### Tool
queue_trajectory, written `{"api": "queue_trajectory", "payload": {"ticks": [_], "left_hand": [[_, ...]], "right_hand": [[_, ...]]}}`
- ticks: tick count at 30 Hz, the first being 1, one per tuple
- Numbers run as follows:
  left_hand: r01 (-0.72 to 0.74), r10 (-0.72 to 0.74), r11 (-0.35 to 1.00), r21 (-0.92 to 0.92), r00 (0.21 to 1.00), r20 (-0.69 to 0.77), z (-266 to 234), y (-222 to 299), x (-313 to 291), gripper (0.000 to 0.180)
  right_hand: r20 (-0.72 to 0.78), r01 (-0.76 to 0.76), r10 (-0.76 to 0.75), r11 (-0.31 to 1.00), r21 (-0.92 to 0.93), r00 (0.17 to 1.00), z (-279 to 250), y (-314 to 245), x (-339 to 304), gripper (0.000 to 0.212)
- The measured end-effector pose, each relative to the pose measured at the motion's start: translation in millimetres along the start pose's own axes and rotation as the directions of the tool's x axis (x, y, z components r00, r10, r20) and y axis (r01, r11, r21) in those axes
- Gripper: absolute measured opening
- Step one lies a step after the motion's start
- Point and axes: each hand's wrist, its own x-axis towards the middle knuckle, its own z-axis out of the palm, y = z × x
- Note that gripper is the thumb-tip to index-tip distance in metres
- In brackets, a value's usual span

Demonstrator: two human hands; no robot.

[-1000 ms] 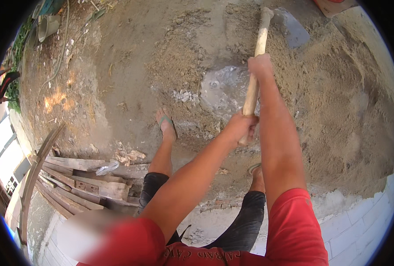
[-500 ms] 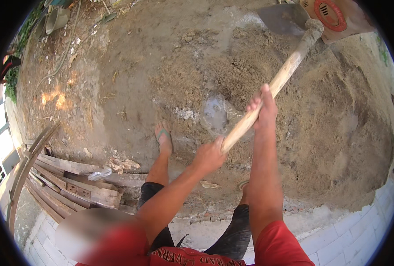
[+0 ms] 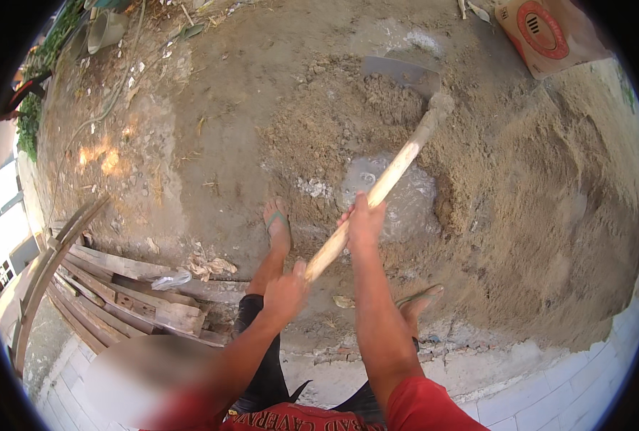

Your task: The person uses a hoe to mix dry cement and sand on the ground, creates a central depression, and pours water into the mixture from a bucket before continuing to mix the wet concrete.

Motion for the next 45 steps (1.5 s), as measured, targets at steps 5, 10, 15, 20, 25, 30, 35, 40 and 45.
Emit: {"api": "queue_trajectory", "payload": {"ticks": [5, 10, 15, 20, 25, 30, 35, 40, 45], "left_hand": [[-0.054, 0.045, 0.996, -0.073, 0.992, -0.120, 67.8, -50.4, -47.2, 0.037], [-0.094, 0.099, 0.995, 0.030, 0.948, -0.303, -11.3, 9.3, 111.9, 0.031], [0.085, -0.101, 0.971, -0.225, 0.993, -0.058, -34.7, 66.3, 140.8, 0.029], [0.217, -0.186, 0.937, -0.274, 0.973, 0.136, 0.7, 69.0, 42.5, 0.038], [0.153, -0.161, 0.932, -0.328, 0.987, 0.002, 61.9, 29.8, -79.3, 0.033], [0.132, -0.146, 0.927, -0.352, 0.989, -0.014, 90.4, -12.7, -92.5, 0.038], [0.020, -0.061, 0.989, -0.146, 0.957, -0.283, -27.0, 3.6, 121.6, 0.027], [0.122, -0.162, 0.965, -0.233, 0.974, -0.161, -104.3, 45.0, 188.1, 0.026], [0.305, -0.312, 0.885, -0.352, 0.949, 0.040, -31.7, 24.6, 112.5, 0.030]], "right_hand": [[0.063, 0.101, -0.096, 0.991, -0.087, 0.993, 0.9, 22.7, -58.2, 0.027], [0.231, 0.216, -0.200, 0.975, -0.046, 0.952, 76.0, -52.7, 95.5, 0.021], [0.120, 0.035, 0.003, 0.949, -0.314, 0.993, 80.2, -70.9, 151.9, 0.023], [0.073, -0.021, 0.065, 0.872, -0.489, 0.995, 20.0, -24.2, 77.4, 0.021], [0.169, 0.061, 0.002, 0.928, -0.367, 0.986, -17.3, 16.1, -38.3, 0.024], [0.196, 0.125, -0.088, 0.974, -0.189, 0.977, -4.8, 24.1, -77.1, 0.039], [0.312, 0.202, -0.175, 0.978, -0.058, 0.934, 123.7, -53.9, 101.2, 0.018], [0.248, 0.137, -0.066, 0.950, -0.281, 0.967, 173.4, -95.1, 185.2, 0.018], [0.278, 0.143, 0.013, 0.834, -0.532, 0.960, 129.3, -28.5, 110.9, 0.022]]}}
